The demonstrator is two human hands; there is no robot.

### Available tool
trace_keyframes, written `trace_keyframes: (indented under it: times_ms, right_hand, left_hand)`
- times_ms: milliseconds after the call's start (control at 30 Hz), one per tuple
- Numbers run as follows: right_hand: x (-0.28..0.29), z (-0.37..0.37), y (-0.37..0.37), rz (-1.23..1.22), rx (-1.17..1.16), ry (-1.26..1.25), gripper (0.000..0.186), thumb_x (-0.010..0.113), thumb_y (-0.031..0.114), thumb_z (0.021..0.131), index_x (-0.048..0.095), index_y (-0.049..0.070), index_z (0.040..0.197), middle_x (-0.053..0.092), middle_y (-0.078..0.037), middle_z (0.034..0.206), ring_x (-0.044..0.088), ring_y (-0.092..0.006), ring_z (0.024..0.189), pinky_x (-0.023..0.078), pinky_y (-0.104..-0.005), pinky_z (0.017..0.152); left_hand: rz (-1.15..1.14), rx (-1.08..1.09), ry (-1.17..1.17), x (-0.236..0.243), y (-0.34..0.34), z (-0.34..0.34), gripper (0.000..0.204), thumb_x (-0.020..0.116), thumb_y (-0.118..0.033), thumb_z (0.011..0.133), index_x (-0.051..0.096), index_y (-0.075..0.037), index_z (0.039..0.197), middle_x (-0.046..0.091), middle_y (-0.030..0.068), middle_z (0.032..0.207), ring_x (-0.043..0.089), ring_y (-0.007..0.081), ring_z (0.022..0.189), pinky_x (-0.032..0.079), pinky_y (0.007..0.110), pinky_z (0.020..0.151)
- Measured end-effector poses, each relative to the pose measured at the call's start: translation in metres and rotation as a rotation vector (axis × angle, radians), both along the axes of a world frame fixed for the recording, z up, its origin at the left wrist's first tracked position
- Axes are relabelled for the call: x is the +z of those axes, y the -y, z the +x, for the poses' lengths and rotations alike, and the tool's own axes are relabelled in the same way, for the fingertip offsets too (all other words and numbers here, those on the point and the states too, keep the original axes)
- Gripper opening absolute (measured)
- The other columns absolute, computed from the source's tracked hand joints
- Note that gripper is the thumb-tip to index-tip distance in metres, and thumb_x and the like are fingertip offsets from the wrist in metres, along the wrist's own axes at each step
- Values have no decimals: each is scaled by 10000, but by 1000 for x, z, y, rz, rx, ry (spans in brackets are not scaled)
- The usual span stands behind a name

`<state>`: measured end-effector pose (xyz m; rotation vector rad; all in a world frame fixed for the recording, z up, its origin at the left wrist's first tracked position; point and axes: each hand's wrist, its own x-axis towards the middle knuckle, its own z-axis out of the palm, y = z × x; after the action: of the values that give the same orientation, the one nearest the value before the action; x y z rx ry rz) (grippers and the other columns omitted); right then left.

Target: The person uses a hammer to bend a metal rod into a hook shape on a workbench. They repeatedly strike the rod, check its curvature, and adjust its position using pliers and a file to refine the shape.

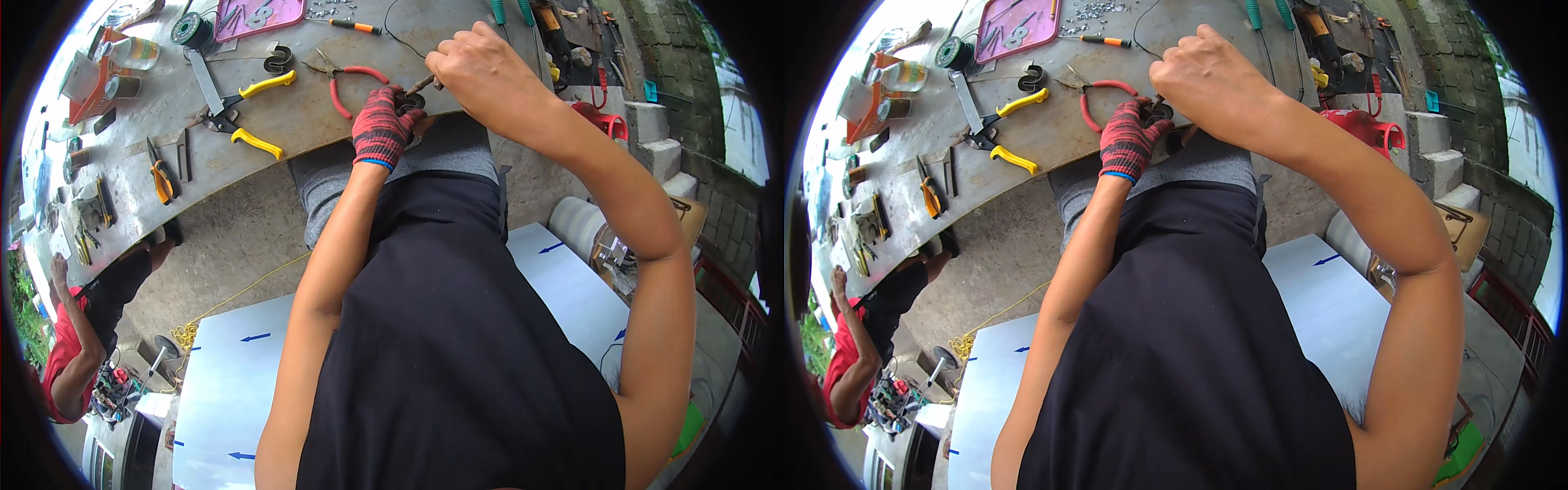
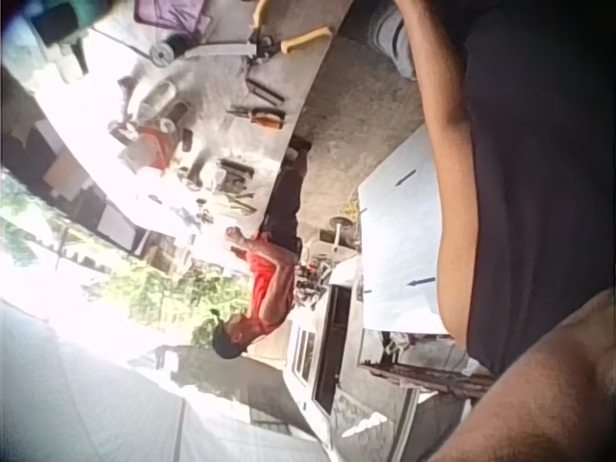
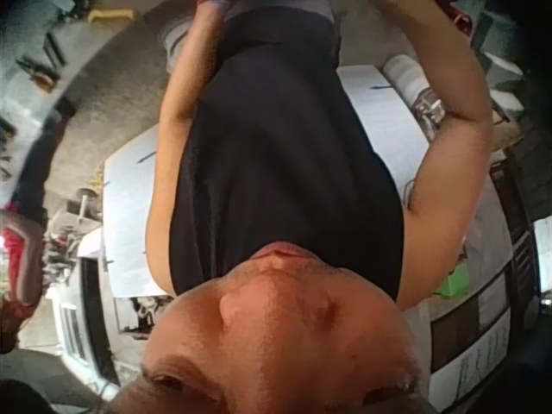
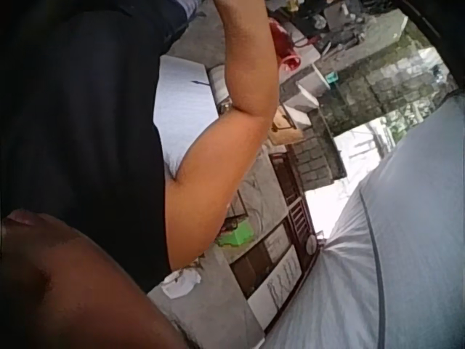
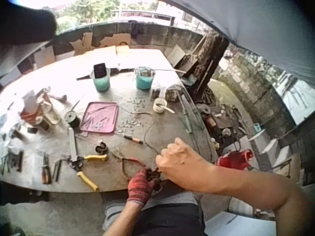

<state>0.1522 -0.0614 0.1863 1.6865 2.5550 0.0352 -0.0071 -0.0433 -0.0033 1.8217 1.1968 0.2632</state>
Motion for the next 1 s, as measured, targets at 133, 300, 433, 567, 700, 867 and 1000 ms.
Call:
trace_keyframes:
  times_ms: [133, 300, 433, 567, 700, 867, 1000]
  right_hand:
    - [-4, 0, 3, -13, -5, -5, 77, 670, 17, 813, 665, 47, 884, 674, -101, 841, 652, -259, 885, 449, -381, 840]
    - [-4, -3, 3, -13, -37, -10, 96, 663, -8, 799, 658, 40, 882, 675, -104, 843, 656, -266, 891, 452, -389, 836]
    - [-5, -4, 4, -44, -59, -18, 120, 665, -27, 782, 656, 37, 883, 680, -107, 850, 663, -272, 909, 454, -395, 839]
    - [-6, -2, 1, 30, -58, -13, 75, 723, 51, 759, 691, 64, 825, 716, -105, 815, 706, -271, 877, 478, -403, 832]
    - [-6, 12, 0, 33, 35, -78, 29, 704, 61, 773, 693, 78, 793, 708, -79, 800, 688, -252, 875, 470, -384, 846]
    - [1, 7, 12, 61, 57, 4, 15, 693, 73, 779, 689, 87, 778, 707, -57, 794, 674, -221, 879, 464, -356, 855]
    - [-2, 13, 19, 68, 11, -13, 22, 692, 79, 780, 692, 88, 800, 706, -47, 793, 680, -215, 867, 467, -353, 843]
  left_hand:
    - [35, 15, -1, 1, 1, 1, 610, 845, -352, 815, 642, -42, 1299, 689, 167, 1226, 678, 332, 1127, 536, 429, 971]
    - [15, 35, 23, 0, 4, 0, 594, 842, -350, 819, 647, -38, 1285, 697, 174, 1216, 682, 338, 1119, 538, 433, 964]
    - [23, 11, -4, 4, 0, 0, 589, 839, -354, 822, 650, -33, 1279, 691, 180, 1233, 674, 345, 1138, 532, 435, 977]
    - [20, 13, 10, 2, -1, 1, 576, 844, -339, 810, 654, -48, 1269, 683, 170, 1233, 666, 341, 1149, 526, 439, 985]
    - [32, 22, 3, 4, 1, 2, 573, 849, -325, 804, 654, -53, 1269, 682, 163, 1229, 667, 337, 1145, 526, 439, 986]
    - [46, 15, 9, 2, 0, 0, 618, 852, -347, 807, 647, -54, 1310, 685, 170, 1225, 671, 334, 1134, 530, 432, 983]
    - [74, -2, 5, 0, 1, 1, 657, 857, -368, 807, 641, -48, 1338, 694, 195, 1220, 678, 345, 1114, 532, 435, 978]
